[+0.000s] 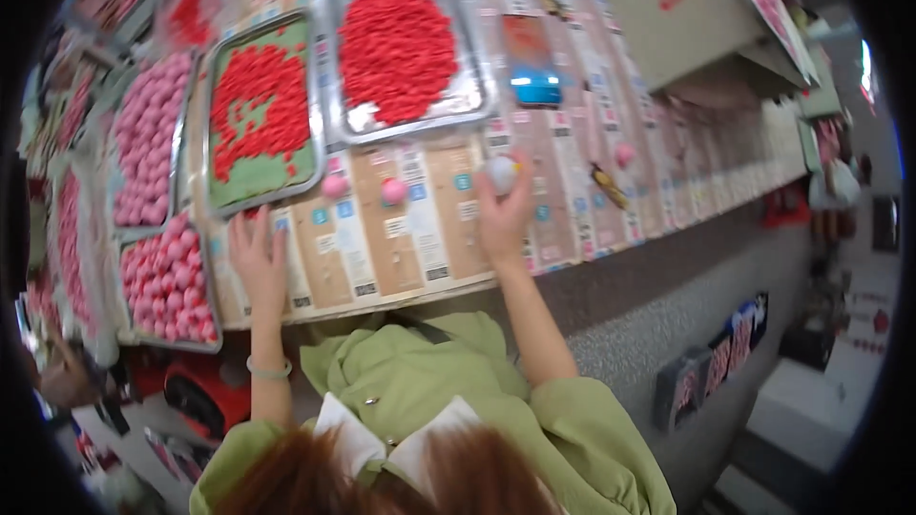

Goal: Assembling small red components onto pink spheres using a glue bottle.

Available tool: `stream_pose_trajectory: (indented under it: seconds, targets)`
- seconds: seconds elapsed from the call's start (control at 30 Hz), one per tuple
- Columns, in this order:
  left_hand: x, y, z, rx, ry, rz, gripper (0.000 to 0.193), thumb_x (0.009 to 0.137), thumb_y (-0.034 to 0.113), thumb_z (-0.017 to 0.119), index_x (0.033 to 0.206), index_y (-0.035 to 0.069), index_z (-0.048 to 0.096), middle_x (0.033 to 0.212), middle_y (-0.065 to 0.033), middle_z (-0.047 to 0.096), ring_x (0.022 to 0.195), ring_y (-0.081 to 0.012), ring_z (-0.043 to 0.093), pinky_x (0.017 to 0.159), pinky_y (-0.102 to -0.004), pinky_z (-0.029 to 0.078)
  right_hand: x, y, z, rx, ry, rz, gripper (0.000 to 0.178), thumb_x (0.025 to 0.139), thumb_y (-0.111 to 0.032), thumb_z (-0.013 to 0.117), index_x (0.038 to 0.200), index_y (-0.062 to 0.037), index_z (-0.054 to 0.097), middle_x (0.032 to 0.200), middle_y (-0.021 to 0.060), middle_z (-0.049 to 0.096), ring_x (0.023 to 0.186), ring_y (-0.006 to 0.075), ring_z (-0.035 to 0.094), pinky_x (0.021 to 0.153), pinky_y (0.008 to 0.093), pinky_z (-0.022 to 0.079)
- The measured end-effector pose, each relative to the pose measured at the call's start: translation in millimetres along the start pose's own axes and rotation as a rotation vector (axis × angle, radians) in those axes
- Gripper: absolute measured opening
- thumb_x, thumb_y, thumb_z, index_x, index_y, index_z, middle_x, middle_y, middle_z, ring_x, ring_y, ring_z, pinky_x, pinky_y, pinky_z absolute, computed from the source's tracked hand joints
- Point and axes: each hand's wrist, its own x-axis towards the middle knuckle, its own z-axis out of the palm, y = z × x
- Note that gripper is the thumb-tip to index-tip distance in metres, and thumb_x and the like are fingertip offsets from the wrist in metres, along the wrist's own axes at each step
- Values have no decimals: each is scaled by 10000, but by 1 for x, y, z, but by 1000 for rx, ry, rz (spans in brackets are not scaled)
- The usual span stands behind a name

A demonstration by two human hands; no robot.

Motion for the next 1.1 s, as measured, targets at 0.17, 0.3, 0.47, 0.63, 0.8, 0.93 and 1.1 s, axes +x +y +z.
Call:
stream_pose_trajectory:
  seconds: [0.17, 0.3, 0.47, 0.63, 0.8, 0.93, 1.1]
  targets:
    - [4, -2, 22, 206, -55, -61, 387, 830, 239, 476, 1158, 36, 448, 1240, -174, 377, 1190, -316, 295, 950, -488, 207, 1, -9, -8, -72, 54, -41, 391, 752, -55, 575, 1101, 10, 413, 987, 129, 484, 813, 185, 523, 636, 253, 458]
    - [1, 7, 10, 108, -17, 43, 275, 820, 141, 481, 1061, 13, 518, 1135, -138, 489, 1094, -273, 420, 910, -411, 281, 4, -13, -11, -113, 36, -53, 398, 746, -59, 583, 1099, 10, 413, 995, 139, 487, 802, 206, 534, 636, 266, 463]
    - [-4, 19, 5, -46, 42, 27, 193, 793, 61, 503, 970, 21, 569, 1011, -101, 554, 952, -242, 493, 831, -343, 344, 6, -1, -12, -94, 87, -58, 370, 731, -69, 608, 1057, 7, 450, 942, 119, 521, 809, 194, 541, 652, 278, 460]
    - [10, 16, 5, -181, 0, -42, 165, 788, 32, 493, 930, 19, 576, 905, -88, 556, 827, -237, 513, 732, -309, 400, 5, -14, -17, -25, 34, 96, 307, 724, -25, 613, 1004, -3, 488, 921, 71, 547, 858, 121, 519, 739, 239, 425]
    - [15, 24, -14, -701, 11, -485, 175, 822, 46, 483, 978, 2, 549, 899, -61, 559, 764, -138, 529, 678, -220, 414, -6, -41, -26, 167, -52, 71, 372, 728, -1, 590, 1072, -2, 448, 930, 88, 548, 882, 142, 524, 772, 267, 423]
    - [5, 21, -25, -1186, -42, -599, 203, 834, 59, 488, 1018, -20, 524, 950, -67, 553, 779, -99, 529, 680, -184, 421, -24, -72, -21, 450, -207, 233, 433, 749, -27, 560, 1148, 1, 393, 968, 124, 546, 888, 176, 539, 787, 305, 425]
    - [-6, 54, -37, -1715, -279, -874, 199, 835, 55, 487, 1020, -12, 512, 986, -94, 552, 804, -118, 546, 682, -192, 453, -46, -91, -4, 663, -585, 544, 486, 799, -103, 505, 1230, -8, 302, 1007, 163, 539, 932, 207, 542, 799, 319, 430]
